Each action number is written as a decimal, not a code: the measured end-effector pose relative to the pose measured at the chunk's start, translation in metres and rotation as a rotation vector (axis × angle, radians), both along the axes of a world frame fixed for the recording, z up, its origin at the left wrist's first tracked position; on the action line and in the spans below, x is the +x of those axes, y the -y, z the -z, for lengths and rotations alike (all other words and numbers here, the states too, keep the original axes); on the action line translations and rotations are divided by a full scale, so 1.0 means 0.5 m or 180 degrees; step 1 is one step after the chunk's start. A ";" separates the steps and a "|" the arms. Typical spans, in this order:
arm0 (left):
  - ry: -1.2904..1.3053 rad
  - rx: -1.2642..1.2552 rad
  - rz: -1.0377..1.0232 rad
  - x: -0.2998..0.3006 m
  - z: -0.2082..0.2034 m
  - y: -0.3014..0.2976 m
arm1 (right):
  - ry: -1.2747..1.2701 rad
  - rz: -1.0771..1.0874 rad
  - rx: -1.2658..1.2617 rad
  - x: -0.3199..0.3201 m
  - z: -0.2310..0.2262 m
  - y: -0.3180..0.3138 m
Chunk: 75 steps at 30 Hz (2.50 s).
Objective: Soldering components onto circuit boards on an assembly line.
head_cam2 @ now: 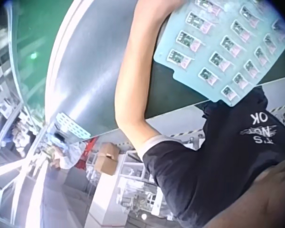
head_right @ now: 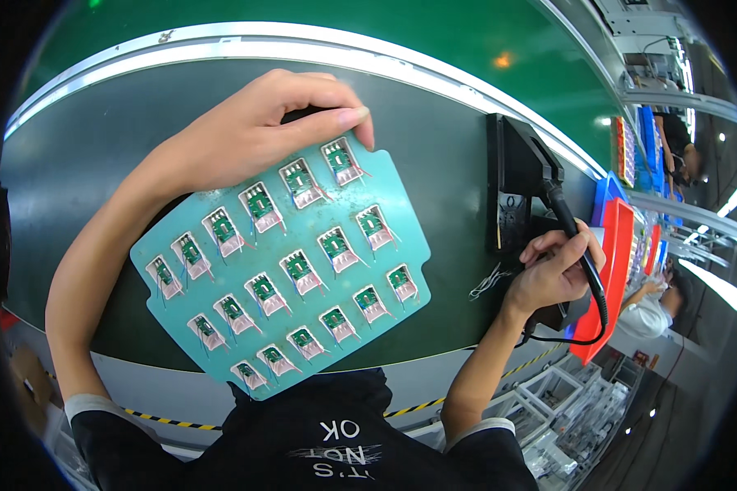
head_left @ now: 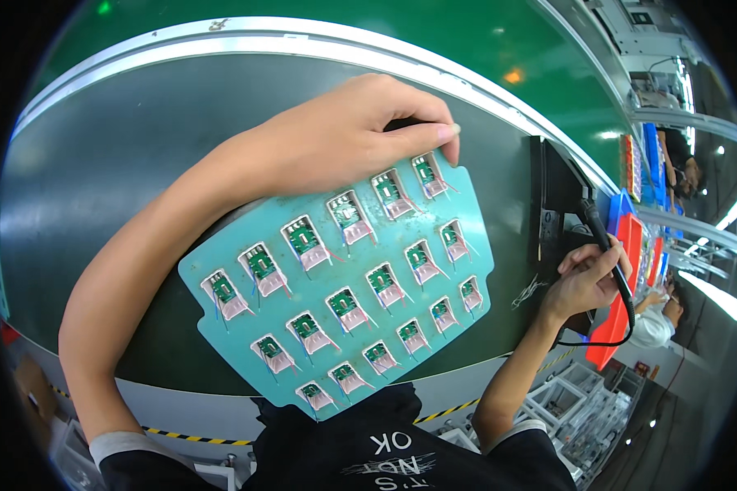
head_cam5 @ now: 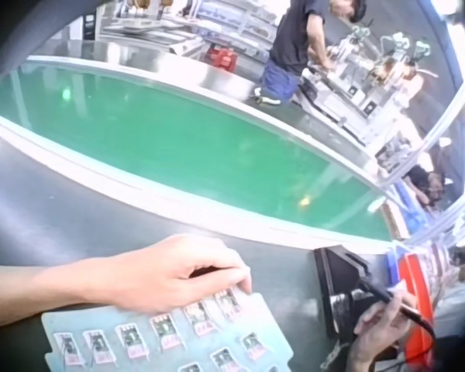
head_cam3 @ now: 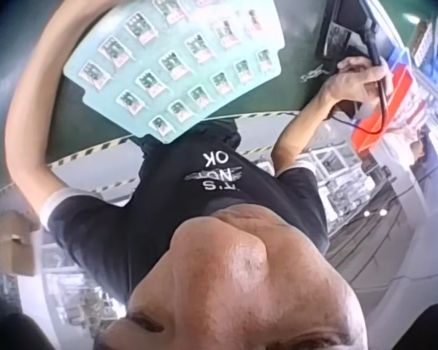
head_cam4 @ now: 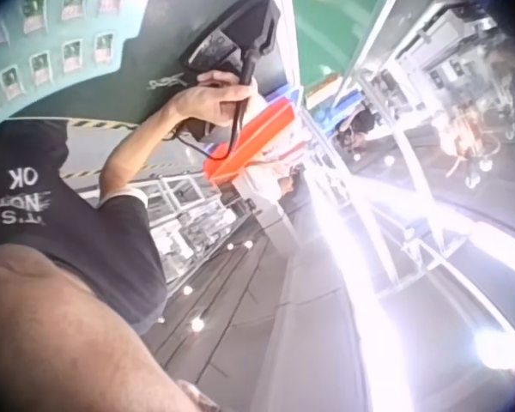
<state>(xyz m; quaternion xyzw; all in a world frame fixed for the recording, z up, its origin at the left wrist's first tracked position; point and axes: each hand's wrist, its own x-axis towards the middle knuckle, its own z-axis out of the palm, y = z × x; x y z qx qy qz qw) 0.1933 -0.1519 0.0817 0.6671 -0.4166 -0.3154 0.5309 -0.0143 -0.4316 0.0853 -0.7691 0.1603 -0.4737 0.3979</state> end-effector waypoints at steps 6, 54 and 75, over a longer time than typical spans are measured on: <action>0.0056 0.0126 -0.0065 -0.006 -0.007 -0.003 | 0.0050 -0.0049 0.0114 0.000 0.006 -0.002; 0.0128 -0.0018 -0.0120 -0.017 0.014 0.000 | 0.0234 -0.0432 0.0513 -0.036 -0.015 -0.020; 0.0225 -0.0309 0.0128 -0.007 0.030 -0.005 | 0.1042 -0.3980 0.1334 -0.158 -0.119 -0.297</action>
